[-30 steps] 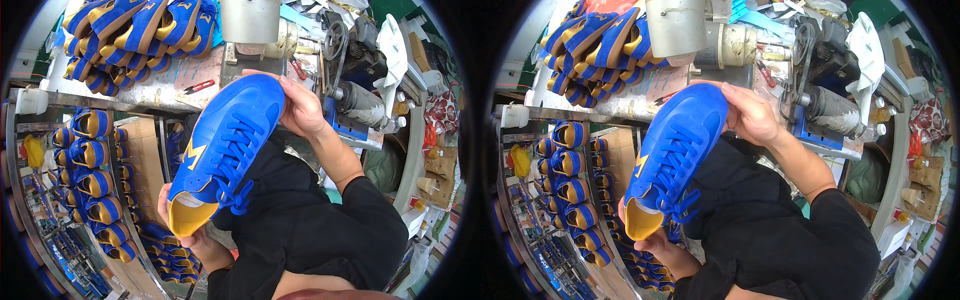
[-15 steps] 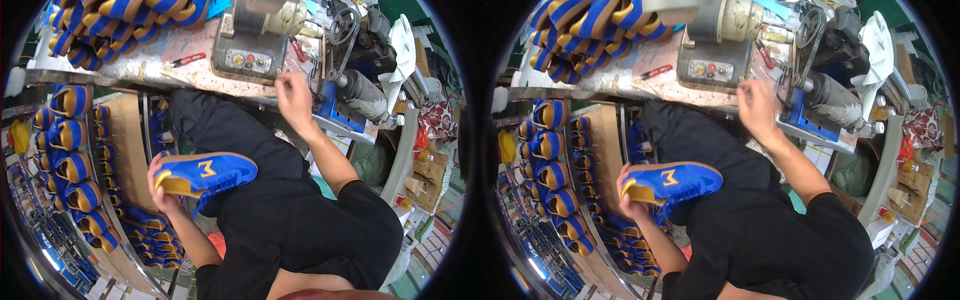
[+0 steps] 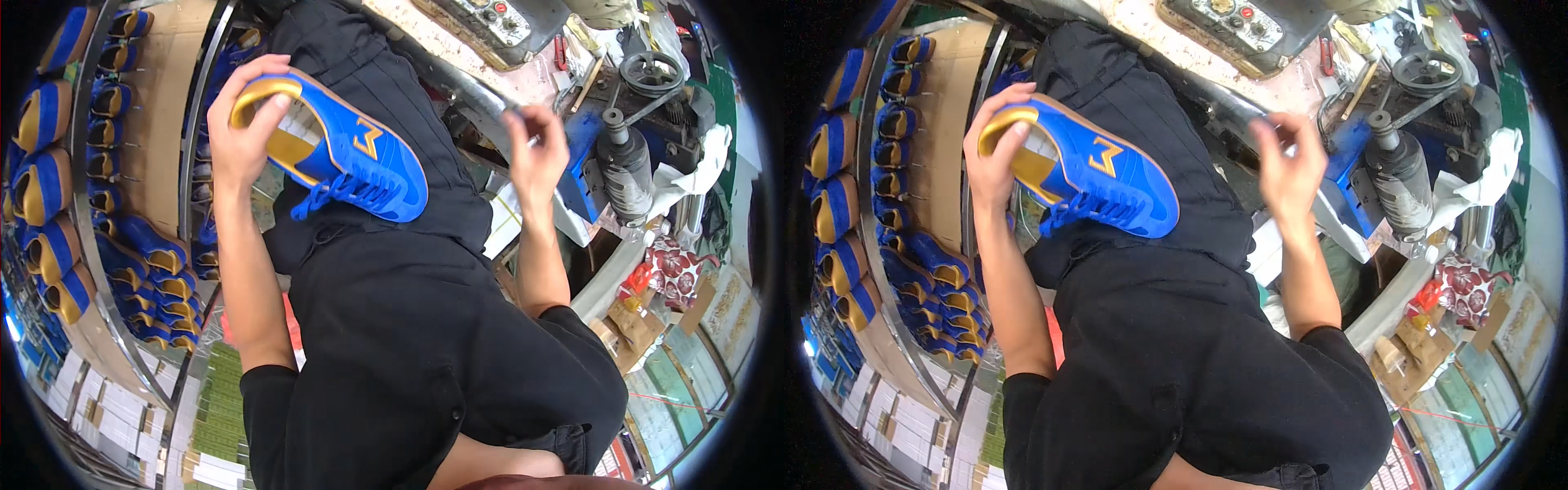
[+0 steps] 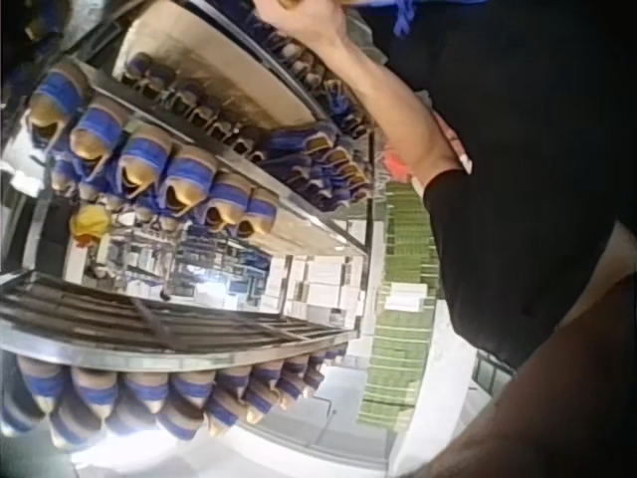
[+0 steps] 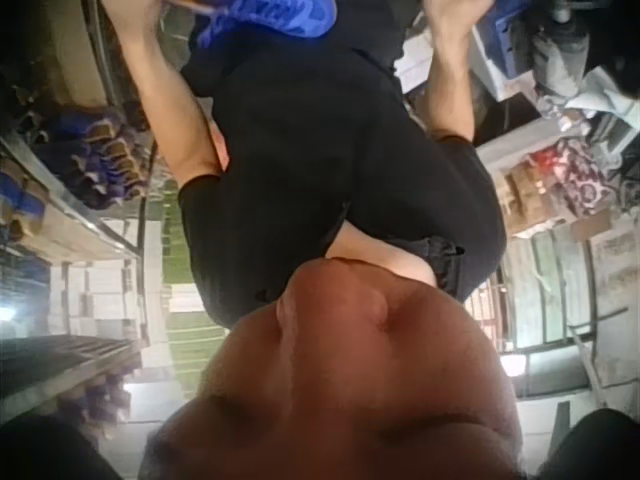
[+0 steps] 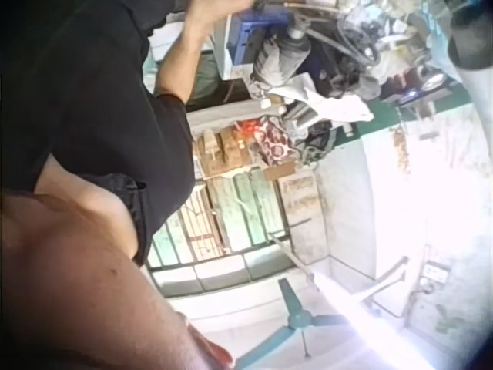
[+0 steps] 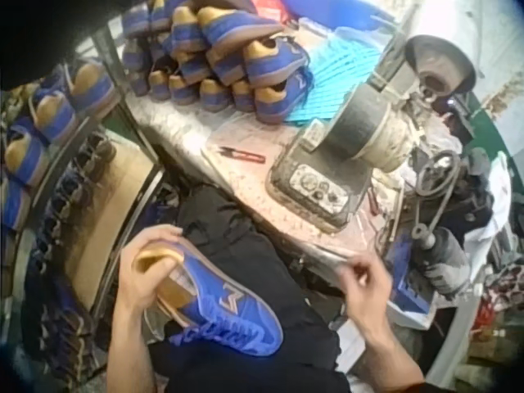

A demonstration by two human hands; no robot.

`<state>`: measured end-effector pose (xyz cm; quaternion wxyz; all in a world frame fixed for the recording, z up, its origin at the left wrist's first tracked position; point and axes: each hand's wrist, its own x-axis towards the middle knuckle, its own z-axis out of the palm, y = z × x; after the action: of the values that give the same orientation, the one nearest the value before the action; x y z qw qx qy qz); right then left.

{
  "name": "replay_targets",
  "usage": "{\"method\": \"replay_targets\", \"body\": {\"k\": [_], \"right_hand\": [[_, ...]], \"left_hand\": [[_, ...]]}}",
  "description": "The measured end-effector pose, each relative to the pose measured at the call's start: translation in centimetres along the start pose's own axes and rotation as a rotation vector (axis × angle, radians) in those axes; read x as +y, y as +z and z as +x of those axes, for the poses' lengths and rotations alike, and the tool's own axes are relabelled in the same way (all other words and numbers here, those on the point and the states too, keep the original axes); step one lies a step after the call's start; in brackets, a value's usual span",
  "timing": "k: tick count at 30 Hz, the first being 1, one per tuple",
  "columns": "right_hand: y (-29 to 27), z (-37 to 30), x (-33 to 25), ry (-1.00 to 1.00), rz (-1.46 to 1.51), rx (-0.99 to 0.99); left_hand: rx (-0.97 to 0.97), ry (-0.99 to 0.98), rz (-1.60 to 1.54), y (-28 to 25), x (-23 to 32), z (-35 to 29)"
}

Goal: The person repeatedly picks up blue and gold sneakers from a nearby shelf, rotates them to view different angles, and places them back. The person handles the shoes one at a time, focusing on the exterior and interior details.

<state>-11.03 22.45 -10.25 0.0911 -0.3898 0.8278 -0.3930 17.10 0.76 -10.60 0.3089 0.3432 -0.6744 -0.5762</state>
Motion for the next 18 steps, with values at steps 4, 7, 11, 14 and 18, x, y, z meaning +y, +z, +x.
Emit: {"method": "replay_targets", "body": {"k": [4, 7, 11, 14, 18], "right_hand": [[0.0, -5.8, -3.3, -0.274, 0.161, -0.481], [0.9, -8.0, -4.2, -0.253, 0.179, -0.484], [2.0, -7.9, -4.2, -0.356, 0.116, -0.492], [1.8, -7.8, -4.3, -0.459, 0.088, -0.622], [0.5, -5.8, -4.9, -0.531, -0.011, -0.893]], "left_hand": [[-0.004, -0.143, 0.020, 1.0, 0.5, 0.9], [-0.024, -0.142, 0.074, 1.2, 0.6, 1.3], [0.003, -0.080, 0.100, 1.8, 1.0, 1.5], [-0.002, -0.066, 0.156, 2.2, 1.3, 1.4], [-0.046, -0.109, 0.168, 2.9, 1.6, 1.5]]}}
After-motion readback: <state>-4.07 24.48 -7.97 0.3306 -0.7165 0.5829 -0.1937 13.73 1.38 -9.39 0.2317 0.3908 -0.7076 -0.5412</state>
